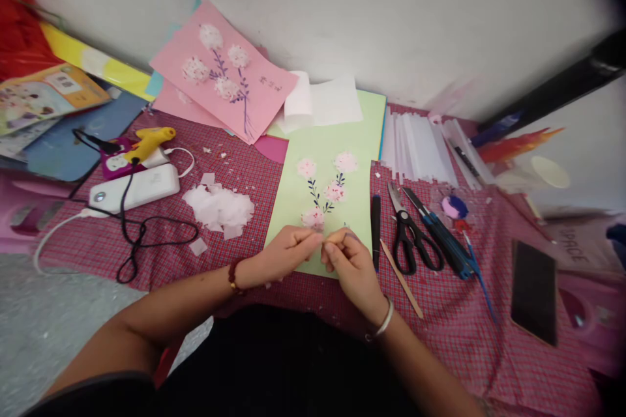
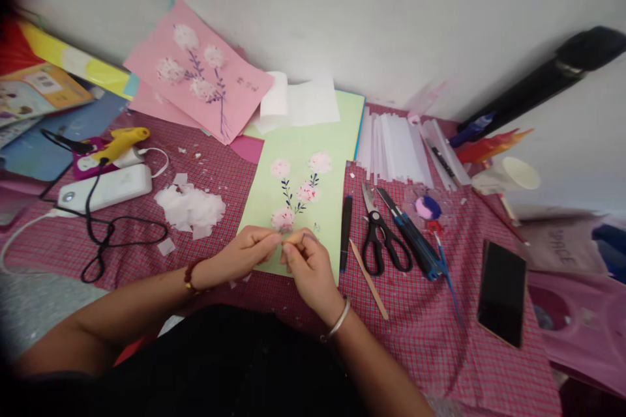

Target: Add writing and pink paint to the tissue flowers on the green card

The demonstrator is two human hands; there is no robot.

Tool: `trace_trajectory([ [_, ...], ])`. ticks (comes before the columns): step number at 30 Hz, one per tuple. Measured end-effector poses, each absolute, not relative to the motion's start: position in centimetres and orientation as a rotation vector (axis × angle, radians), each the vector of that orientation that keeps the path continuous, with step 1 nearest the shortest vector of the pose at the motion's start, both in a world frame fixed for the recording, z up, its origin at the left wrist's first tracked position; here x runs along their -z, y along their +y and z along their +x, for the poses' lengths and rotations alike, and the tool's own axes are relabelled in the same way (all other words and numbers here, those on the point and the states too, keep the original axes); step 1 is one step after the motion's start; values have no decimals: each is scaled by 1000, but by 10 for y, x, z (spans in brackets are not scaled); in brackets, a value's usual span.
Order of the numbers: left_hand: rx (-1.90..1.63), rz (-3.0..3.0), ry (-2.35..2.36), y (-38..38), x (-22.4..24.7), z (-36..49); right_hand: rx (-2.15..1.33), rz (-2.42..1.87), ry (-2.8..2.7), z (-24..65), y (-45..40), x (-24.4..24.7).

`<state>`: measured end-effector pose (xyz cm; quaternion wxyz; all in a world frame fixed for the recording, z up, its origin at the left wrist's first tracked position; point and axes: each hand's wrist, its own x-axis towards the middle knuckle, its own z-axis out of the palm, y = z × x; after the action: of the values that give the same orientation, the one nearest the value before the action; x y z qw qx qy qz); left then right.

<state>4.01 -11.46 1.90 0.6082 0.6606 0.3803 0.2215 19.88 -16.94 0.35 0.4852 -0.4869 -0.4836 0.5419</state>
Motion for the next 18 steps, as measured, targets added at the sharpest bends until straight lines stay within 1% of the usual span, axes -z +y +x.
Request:
trace_trajectory([
  [4,-592,1642,745,-117,-18,40,-1350,-1127,-1225,198,-172,-4],
  [8,-601,1663,590,-115,-16,40,-1198,-1111,-1427,198,-175,-8],
  [10,-585,1683,545,-113,-15,40,-1188,-1121,-1459,199,-176,-7],
  [15,-477,1827,520,-112,-14,38,-1411,-1121,-1365,201,-175,-1],
  [18,-493,1888,557,-115,-13,38,-1465,-1110,-1317,201,-174,-2],
])
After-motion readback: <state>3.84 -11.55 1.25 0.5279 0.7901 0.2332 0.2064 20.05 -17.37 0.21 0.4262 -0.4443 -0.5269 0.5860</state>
